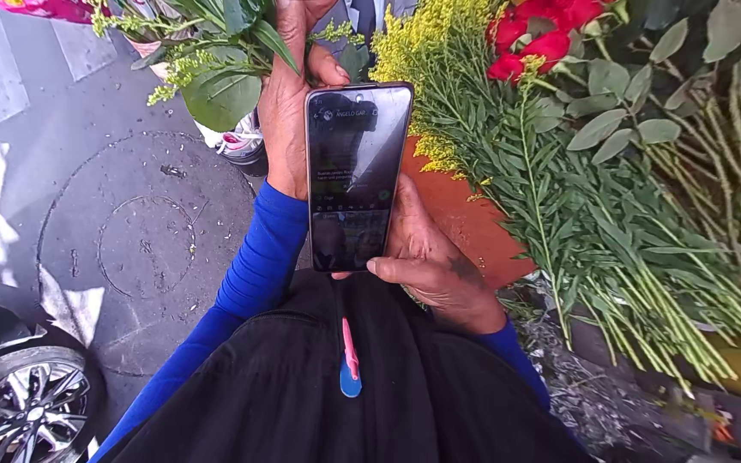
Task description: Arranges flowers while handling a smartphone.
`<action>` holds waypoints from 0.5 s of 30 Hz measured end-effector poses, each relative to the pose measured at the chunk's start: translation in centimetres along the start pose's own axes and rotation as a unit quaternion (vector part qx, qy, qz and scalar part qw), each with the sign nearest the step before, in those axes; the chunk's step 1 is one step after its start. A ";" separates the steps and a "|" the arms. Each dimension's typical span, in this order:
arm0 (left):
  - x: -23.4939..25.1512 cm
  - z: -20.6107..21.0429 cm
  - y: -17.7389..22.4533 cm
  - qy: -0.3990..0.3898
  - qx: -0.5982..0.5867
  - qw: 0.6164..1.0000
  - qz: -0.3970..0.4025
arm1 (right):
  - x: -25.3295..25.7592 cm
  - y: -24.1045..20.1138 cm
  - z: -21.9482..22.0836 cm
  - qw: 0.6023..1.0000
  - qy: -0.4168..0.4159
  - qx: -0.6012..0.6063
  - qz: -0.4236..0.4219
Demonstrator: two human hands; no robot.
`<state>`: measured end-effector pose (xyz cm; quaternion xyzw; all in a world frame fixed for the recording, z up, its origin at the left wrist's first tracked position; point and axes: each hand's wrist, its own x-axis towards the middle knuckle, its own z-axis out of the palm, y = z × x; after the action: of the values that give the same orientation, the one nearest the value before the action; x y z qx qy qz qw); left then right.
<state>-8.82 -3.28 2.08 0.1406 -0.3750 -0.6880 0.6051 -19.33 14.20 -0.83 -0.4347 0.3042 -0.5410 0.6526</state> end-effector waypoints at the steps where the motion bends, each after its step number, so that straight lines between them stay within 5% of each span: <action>1: 0.0 0.1 0.0 0.001 -0.005 1.000 0.000 | 0.0 0.0 0.0 1.000 0.000 -0.003 -0.003; 11: 0.2 0.2 -0.2 -0.005 -0.037 0.999 -0.003 | 0.5 0.3 -0.3 0.999 0.035 -0.038 -0.007; 15: 0.2 0.3 -0.3 -0.006 -0.036 0.999 0.000 | 1.0 0.7 0.2 0.986 0.118 -0.115 -0.004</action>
<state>-9.33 -3.33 2.12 0.1150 -0.3534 -0.7018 0.6078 -18.63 13.33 -1.32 -0.4405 0.4378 -0.5525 0.5559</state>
